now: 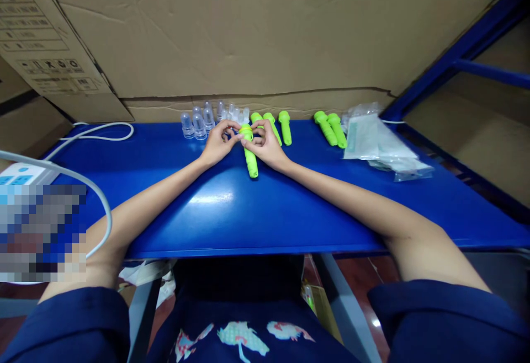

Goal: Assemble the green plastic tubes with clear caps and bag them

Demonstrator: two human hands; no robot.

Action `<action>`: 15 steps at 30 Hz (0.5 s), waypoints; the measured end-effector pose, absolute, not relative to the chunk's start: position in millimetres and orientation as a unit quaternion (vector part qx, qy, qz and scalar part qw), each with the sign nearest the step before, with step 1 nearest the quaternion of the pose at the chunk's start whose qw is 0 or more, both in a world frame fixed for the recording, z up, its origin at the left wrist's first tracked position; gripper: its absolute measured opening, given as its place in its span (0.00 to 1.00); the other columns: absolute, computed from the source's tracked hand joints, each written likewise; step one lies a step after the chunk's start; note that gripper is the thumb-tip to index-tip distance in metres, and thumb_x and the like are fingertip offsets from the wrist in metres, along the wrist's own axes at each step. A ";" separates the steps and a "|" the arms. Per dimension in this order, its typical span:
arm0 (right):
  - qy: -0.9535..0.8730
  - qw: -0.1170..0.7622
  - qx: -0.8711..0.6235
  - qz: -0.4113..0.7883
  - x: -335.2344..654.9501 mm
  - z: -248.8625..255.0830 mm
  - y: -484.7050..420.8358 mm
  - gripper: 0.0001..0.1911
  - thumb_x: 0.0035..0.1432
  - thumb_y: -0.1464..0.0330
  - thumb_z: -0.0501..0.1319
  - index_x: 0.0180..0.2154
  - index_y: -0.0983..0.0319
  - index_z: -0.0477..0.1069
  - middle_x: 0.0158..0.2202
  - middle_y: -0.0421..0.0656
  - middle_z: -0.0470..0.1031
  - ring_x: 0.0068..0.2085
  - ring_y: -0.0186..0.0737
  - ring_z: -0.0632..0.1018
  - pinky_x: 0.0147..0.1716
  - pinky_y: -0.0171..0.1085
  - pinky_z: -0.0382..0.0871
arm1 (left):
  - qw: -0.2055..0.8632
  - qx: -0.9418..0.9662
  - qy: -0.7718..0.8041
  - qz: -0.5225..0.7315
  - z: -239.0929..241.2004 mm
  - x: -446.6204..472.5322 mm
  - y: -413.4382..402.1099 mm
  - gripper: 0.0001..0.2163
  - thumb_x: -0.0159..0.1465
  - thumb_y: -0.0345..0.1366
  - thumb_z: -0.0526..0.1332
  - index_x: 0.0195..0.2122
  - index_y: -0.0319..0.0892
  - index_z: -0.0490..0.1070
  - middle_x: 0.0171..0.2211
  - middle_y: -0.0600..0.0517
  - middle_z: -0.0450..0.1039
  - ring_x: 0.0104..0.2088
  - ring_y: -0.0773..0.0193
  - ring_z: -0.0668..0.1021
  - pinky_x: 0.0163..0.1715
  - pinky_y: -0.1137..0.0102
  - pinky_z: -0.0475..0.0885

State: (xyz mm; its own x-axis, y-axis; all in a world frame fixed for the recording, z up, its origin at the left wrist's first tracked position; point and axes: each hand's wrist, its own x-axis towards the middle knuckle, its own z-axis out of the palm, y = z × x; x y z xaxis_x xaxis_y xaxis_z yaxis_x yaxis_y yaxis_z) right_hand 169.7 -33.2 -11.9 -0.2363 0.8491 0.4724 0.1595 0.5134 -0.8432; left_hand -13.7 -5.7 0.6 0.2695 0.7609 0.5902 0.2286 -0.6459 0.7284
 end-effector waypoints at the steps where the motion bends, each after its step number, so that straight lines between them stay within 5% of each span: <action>1: -0.708 0.503 -0.359 0.342 170.1 -12.0 -33.3 0.33 0.54 0.45 0.67 0.49 0.52 0.54 0.44 0.42 0.69 0.30 0.31 0.76 0.28 0.36 0.76 | 0.263 0.752 0.329 0.507 0.5 -13.7 -5.5 0.12 0.61 0.40 0.68 0.41 0.41 0.72 0.40 0.49 0.77 0.32 0.69 0.76 0.28 0.75 0.67; 15: -0.697 0.494 -0.364 0.372 172.9 -11.9 -31.8 0.31 0.51 0.48 0.70 0.43 0.53 0.55 0.39 0.39 0.69 0.32 0.38 0.79 0.31 0.43 0.80 | 0.311 0.751 0.321 0.486 4.1 -12.7 -8.2 0.12 0.57 0.40 0.70 0.38 0.40 0.73 0.35 0.51 0.77 0.30 0.70 0.74 0.27 0.74 0.65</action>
